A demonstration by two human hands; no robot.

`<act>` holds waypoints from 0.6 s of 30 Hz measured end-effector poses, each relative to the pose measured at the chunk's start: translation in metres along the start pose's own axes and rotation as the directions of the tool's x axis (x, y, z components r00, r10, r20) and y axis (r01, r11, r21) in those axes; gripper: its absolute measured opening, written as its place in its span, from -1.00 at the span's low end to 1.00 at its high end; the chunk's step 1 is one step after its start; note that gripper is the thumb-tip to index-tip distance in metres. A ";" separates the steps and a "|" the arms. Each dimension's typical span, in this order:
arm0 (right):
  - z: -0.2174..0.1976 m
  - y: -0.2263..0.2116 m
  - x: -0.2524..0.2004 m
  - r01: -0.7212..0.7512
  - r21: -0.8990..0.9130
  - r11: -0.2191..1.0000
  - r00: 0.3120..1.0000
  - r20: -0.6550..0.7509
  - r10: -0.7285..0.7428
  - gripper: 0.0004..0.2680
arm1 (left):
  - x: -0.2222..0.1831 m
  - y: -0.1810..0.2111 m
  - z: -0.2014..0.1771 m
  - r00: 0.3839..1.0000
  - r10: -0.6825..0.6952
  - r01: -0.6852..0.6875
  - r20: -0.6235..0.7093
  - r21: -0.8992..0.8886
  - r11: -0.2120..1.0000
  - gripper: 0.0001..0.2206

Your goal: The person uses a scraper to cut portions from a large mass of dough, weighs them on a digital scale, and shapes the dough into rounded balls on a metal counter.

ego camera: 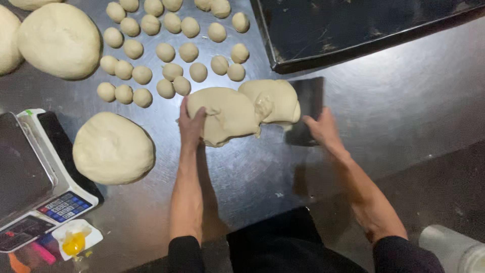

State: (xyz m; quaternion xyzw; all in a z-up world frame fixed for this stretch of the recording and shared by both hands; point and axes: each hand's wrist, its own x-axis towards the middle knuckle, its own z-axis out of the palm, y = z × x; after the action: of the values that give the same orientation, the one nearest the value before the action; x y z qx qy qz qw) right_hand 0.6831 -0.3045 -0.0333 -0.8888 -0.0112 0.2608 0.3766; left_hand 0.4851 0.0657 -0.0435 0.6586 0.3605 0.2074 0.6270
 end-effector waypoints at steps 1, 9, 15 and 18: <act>0.028 -0.016 0.009 0.153 -0.100 0.983 0.988 -0.015 -0.155 -0.50 | 0.006 0.000 0.011 1.000 -0.006 0.007 0.014 -0.063 0.998 -0.28; 0.145 -0.116 -0.103 0.358 0.060 0.932 0.826 0.444 -0.346 -0.59 | -0.080 -0.006 -0.035 0.956 -0.028 0.204 0.293 -0.589 0.782 -0.44; 0.166 -0.109 -0.222 0.378 -0.218 0.900 0.771 0.613 -0.175 -0.55 | -0.249 -0.032 -0.179 0.908 -0.336 0.224 -0.251 -0.387 0.895 -0.40; 0.126 -0.086 -0.191 0.357 -0.318 0.878 0.925 0.255 -0.283 -0.60 | -0.273 -0.045 -0.227 0.877 -0.376 0.302 -0.298 -0.267 0.915 -0.37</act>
State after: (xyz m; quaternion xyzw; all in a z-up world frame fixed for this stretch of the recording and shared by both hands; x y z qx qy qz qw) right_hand 0.4739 -0.2002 0.0384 -0.8972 -0.2439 0.2763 0.2431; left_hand 0.1325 0.0165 -0.0091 0.4675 0.5503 0.2427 0.6479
